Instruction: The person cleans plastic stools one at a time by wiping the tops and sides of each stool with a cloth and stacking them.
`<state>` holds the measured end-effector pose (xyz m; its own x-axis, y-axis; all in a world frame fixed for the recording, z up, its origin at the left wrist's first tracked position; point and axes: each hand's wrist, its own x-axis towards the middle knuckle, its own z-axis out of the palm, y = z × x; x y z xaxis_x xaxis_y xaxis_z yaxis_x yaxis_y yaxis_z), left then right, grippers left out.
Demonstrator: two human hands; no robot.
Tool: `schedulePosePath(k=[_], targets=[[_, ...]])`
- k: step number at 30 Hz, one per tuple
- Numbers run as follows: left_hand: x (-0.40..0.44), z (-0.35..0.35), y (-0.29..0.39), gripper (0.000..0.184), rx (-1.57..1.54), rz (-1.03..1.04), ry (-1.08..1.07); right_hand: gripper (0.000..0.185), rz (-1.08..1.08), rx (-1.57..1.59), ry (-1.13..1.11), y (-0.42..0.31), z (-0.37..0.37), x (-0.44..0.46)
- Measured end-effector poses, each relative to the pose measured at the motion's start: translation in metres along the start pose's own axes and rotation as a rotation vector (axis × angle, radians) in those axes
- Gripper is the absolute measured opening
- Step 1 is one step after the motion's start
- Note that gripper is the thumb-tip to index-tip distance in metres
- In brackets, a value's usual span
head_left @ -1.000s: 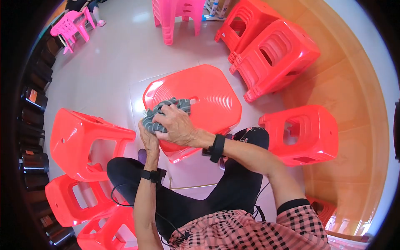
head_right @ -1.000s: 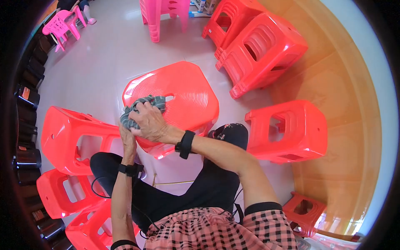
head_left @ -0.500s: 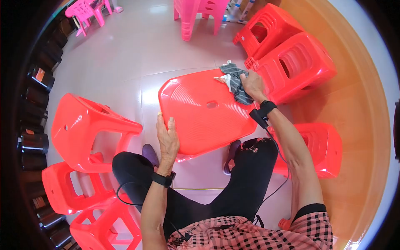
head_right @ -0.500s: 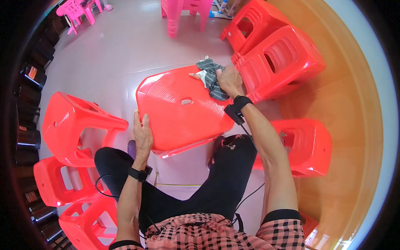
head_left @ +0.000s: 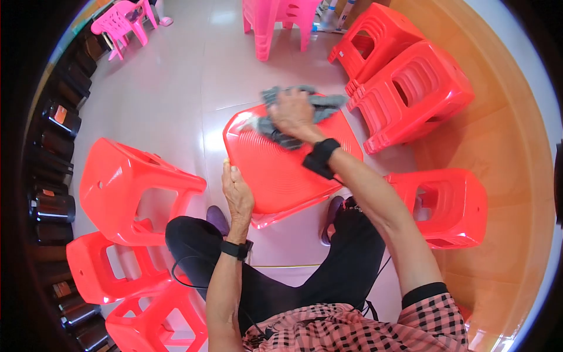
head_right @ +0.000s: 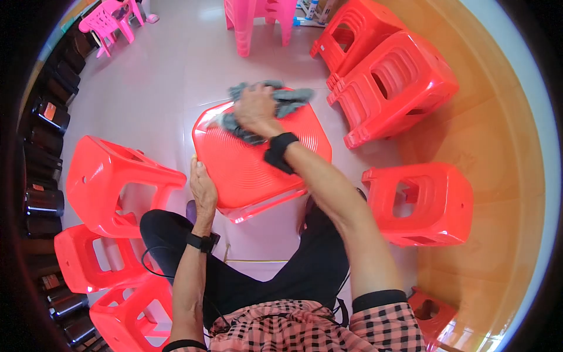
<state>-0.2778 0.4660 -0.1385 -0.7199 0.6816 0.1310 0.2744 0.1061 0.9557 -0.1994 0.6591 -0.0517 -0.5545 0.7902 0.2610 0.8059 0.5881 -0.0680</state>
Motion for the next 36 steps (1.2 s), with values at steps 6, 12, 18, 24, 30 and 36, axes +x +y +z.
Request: schedulePosePath(k=[6,12,18,24,30,36], targets=[[0.001,0.0,-0.022,0.043,0.085,0.017,-0.022,0.041,-0.448,0.355,-0.243,-0.105,-0.004,-0.022],[0.001,-0.004,-0.006,0.04,0.065,-0.059,-0.053,0.032,-0.553,0.446,-0.115,-0.093,0.016,-0.011],[0.004,0.0,-0.012,0.041,0.027,0.003,0.058,0.032,-0.149,0.338,0.128,-0.003,0.02,0.038],[0.003,-0.001,-0.004,0.042,-0.001,-0.001,-0.002,0.041,0.139,0.146,0.171,0.108,-0.016,0.0],[0.007,0.003,-0.01,0.04,-0.023,0.005,0.052,0.04,0.18,0.229,0.057,0.154,-0.033,-0.096],[0.003,-0.001,0.005,0.039,-0.081,-0.078,0.03,0.032,0.021,0.149,0.239,0.089,-0.047,-0.176]])
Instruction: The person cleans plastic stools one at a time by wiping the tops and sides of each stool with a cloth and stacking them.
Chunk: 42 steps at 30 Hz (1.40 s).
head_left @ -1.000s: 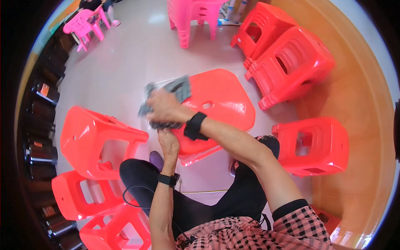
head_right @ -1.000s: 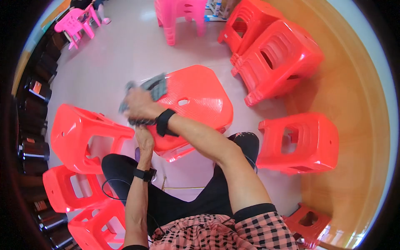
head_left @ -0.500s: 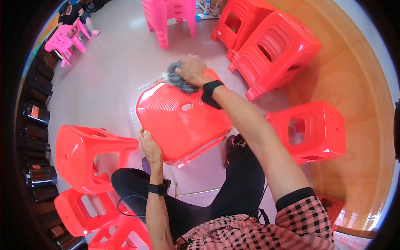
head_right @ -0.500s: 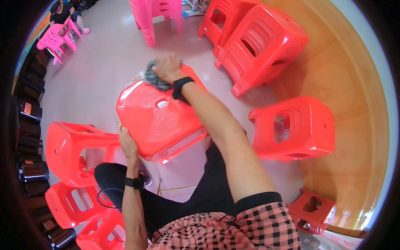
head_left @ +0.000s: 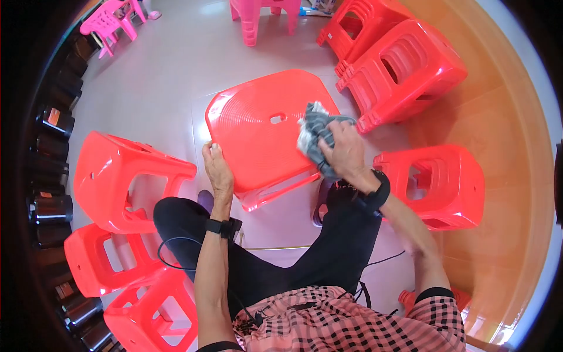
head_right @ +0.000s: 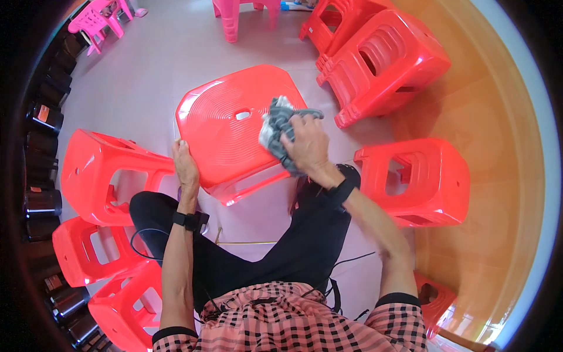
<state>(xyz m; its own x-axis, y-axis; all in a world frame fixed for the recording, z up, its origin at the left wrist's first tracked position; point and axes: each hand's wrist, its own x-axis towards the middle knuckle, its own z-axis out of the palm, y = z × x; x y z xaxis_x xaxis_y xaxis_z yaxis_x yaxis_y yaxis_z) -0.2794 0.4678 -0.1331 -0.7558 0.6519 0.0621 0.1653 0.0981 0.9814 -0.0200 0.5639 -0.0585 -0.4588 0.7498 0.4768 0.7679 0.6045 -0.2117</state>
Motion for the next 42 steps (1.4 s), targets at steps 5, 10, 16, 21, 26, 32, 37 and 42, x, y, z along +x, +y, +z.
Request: schedulePosePath(k=[5,10,16,21,26,32,37,42], targets=[[0.006,0.01,-0.019,0.037,-0.221,-0.027,-0.021,0.038,-0.139,0.127,-0.12,-0.089,0.014,-0.017],[0.023,-0.023,-0.021,0.052,-0.705,-0.418,-0.37,0.037,-0.298,0.321,-0.166,-0.161,0.041,-0.006],[0.054,-0.037,-0.023,0.054,-0.338,-0.441,-0.061,0.037,-0.422,0.467,-0.281,-0.132,0.035,0.008],[0.034,0.0,0.008,0.042,0.141,0.228,0.041,0.034,-0.251,0.212,-0.191,-0.039,0.014,0.037],[-0.003,0.012,0.003,0.039,0.136,0.244,-0.011,0.035,0.11,0.034,-0.044,0.056,0.031,0.097],[-0.006,0.021,-0.001,0.038,0.089,0.126,0.008,0.042,0.186,-0.025,-0.113,0.027,0.073,0.164],[-0.007,0.023,0.001,0.035,0.091,0.188,0.023,0.041,0.021,0.008,-0.216,-0.067,0.105,0.185],[-0.006,0.023,-0.006,0.036,0.145,0.183,0.037,0.039,-0.256,0.162,-0.275,-0.157,0.119,0.157]])
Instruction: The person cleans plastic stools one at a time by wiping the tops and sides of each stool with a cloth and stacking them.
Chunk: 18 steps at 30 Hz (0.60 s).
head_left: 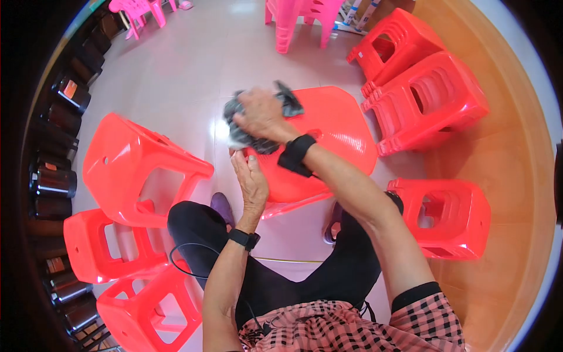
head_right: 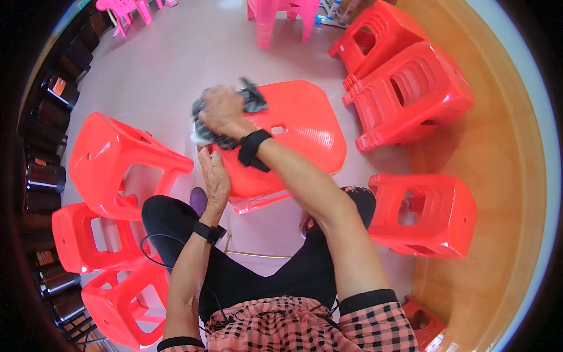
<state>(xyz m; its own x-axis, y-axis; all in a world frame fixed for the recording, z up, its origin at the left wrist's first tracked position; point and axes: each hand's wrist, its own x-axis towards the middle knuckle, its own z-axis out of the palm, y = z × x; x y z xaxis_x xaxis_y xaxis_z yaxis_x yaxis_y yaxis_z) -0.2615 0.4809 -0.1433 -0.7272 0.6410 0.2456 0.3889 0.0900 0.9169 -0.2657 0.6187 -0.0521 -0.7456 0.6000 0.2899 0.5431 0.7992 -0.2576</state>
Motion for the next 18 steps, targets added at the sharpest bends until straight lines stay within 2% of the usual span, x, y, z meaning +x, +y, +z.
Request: schedulePosePath(k=[2,4,6,8,12,14,15,17,18], targets=[[0.001,0.002,-0.005,0.036,0.029,-0.045,-0.052,0.04,-0.129,0.122,0.023,-0.011,0.005,-0.019],[0.002,0.006,-0.011,0.037,-0.142,-0.056,0.041,0.04,-0.119,0.138,-0.014,-0.007,-0.003,-0.033],[0.002,-0.003,-0.012,0.039,-0.131,-0.078,-0.023,0.039,-0.09,0.313,0.002,0.007,-0.012,-0.049],[0.005,-0.019,-0.01,0.041,-0.045,-0.16,-0.219,0.037,-0.066,0.315,0.007,0.026,-0.026,-0.071],[0.02,-0.044,-0.008,0.042,0.017,-0.245,-0.195,0.033,-0.02,0.218,0.063,0.058,-0.056,-0.132],[0.031,-0.046,0.003,0.041,0.069,0.081,-0.09,0.033,0.026,0.151,0.212,0.078,-0.066,-0.159],[0.033,-0.041,0.014,0.041,0.069,0.09,-0.105,0.032,0.103,0.13,0.243,0.086,-0.074,-0.169],[0.038,-0.023,0.037,0.04,0.123,0.364,-0.2,0.033,0.201,0.075,0.301,0.107,-0.086,-0.183],[0.038,-0.011,0.045,0.04,0.12,0.374,-0.215,0.034,0.285,0.02,0.347,0.118,-0.092,-0.19]])
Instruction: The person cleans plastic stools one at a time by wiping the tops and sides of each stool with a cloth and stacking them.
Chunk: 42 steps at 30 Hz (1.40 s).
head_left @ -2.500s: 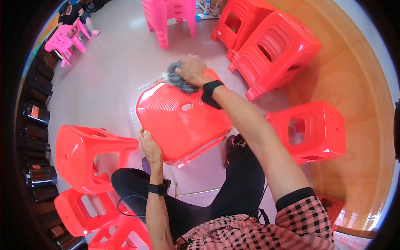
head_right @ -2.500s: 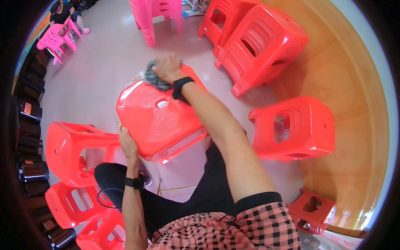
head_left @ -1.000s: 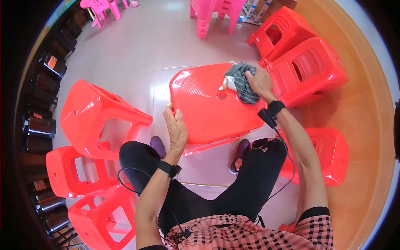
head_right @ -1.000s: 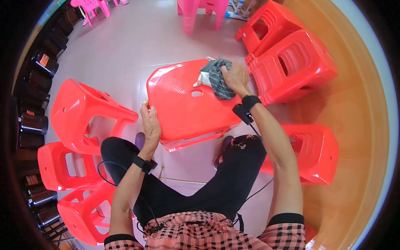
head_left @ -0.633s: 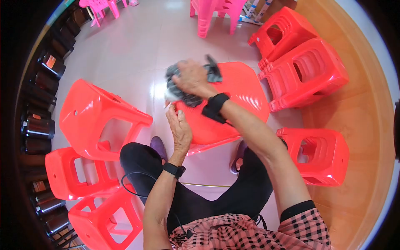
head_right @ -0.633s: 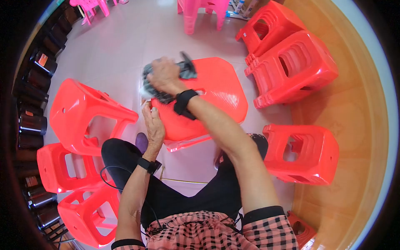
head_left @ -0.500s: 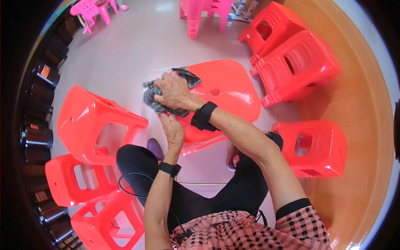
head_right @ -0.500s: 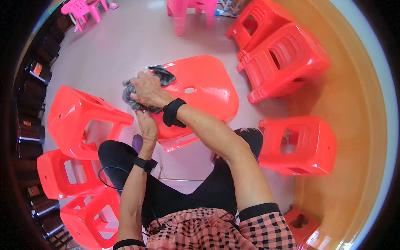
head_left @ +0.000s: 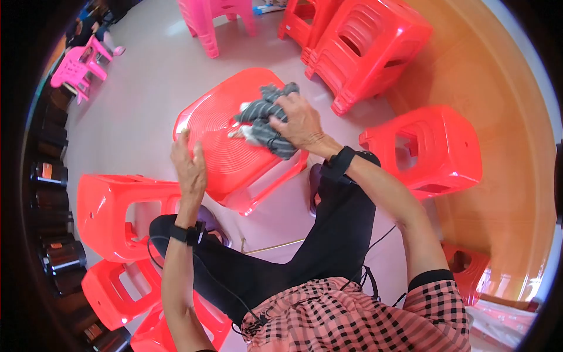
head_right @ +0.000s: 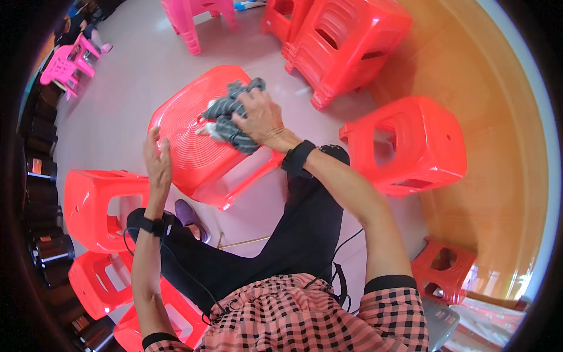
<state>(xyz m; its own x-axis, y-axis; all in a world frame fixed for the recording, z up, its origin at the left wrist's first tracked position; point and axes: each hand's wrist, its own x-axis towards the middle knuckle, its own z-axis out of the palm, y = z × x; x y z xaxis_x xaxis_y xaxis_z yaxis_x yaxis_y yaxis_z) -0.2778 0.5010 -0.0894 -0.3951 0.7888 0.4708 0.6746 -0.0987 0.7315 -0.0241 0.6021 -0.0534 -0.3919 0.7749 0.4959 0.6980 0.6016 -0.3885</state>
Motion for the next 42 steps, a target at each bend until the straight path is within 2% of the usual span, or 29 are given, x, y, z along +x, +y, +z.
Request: schedulePosePath(k=[2,4,6,7,8,10,11,13,14,16,20,21,23,26,28,30,32,34,36,38,40,42], targets=[[0.008,0.023,0.016,0.039,0.148,0.199,-0.148,0.037,0.064,0.004,0.077,0.027,-0.015,-0.006],[0.012,0.049,0.017,0.04,0.148,0.22,-0.225,0.04,0.122,0.004,0.149,0.049,-0.02,-0.02],[0.014,0.067,0.019,0.044,0.318,0.392,-0.171,0.042,0.589,0.202,0.212,0.064,-0.02,-0.034],[0.015,0.071,0.02,0.044,0.312,0.395,-0.18,0.043,0.699,0.241,0.165,0.065,-0.016,-0.044],[0.016,0.075,0.022,0.045,0.386,0.391,-0.197,0.043,0.707,0.237,0.165,0.063,-0.006,-0.054],[0.015,0.078,0.025,0.047,0.47,0.378,-0.22,0.044,1.053,0.474,0.228,0.044,0.021,-0.069],[0.016,0.079,0.025,0.047,0.514,0.39,-0.206,0.044,1.052,0.481,0.22,0.034,0.031,-0.074],[0.016,0.079,0.029,0.047,0.565,0.39,-0.192,0.046,1.102,0.616,0.45,0.009,0.043,-0.083],[0.016,0.078,0.032,0.047,0.562,0.362,-0.218,0.046,1.098,0.618,0.441,-0.006,0.046,-0.089],[0.015,0.077,0.035,0.046,0.559,0.326,-0.24,0.049,1.005,0.894,0.355,-0.048,0.042,-0.098],[0.018,0.081,0.03,0.045,0.59,0.352,-0.206,0.048,0.84,0.811,0.281,-0.113,0.12,-0.15],[0.017,0.082,0.029,0.045,0.603,0.364,-0.194,0.048,0.833,0.808,0.274,-0.126,0.116,-0.15],[0.017,0.08,0.028,0.045,0.595,0.363,-0.189,0.049,1.027,0.943,0.078,-0.15,0.101,-0.141],[0.019,0.083,0.029,0.042,0.563,0.389,-0.168,0.042,1.02,0.992,0.013,-0.132,0.134,-0.159],[0.02,0.082,0.028,0.04,0.54,0.418,-0.153,0.046,1.067,0.956,0.012,-0.117,0.172,-0.178],[0.022,0.08,0.029,0.034,0.545,0.354,-0.269,0.045,1.241,0.911,-0.153,-0.101,0.183,-0.18],[0.02,0.079,0.03,0.03,0.54,0.357,-0.272,0.041,1.33,0.86,-0.174,-0.075,0.197,-0.19],[0.022,0.078,0.029,0.03,0.544,0.418,-0.234,0.036,1.433,0.915,0.054,-0.032,0.217,-0.203],[0.029,0.078,0.027,0.029,0.53,0.378,-0.307,0.032,1.414,0.92,0.165,-0.016,0.148,-0.175],[0.04,0.082,0.011,0.028,0.507,0.459,-0.235,0.039,1.079,0.947,0.171,0.003,0.083,-0.162],[0.049,0.085,0.003,0.029,0.484,0.46,-0.251,0.039,0.833,0.795,0.242,0.01,0.029,-0.136],[0.053,0.083,0.004,0.028,0.524,0.474,-0.269,0.038,0.67,0.87,0.364,0.009,-0.003,-0.102]])
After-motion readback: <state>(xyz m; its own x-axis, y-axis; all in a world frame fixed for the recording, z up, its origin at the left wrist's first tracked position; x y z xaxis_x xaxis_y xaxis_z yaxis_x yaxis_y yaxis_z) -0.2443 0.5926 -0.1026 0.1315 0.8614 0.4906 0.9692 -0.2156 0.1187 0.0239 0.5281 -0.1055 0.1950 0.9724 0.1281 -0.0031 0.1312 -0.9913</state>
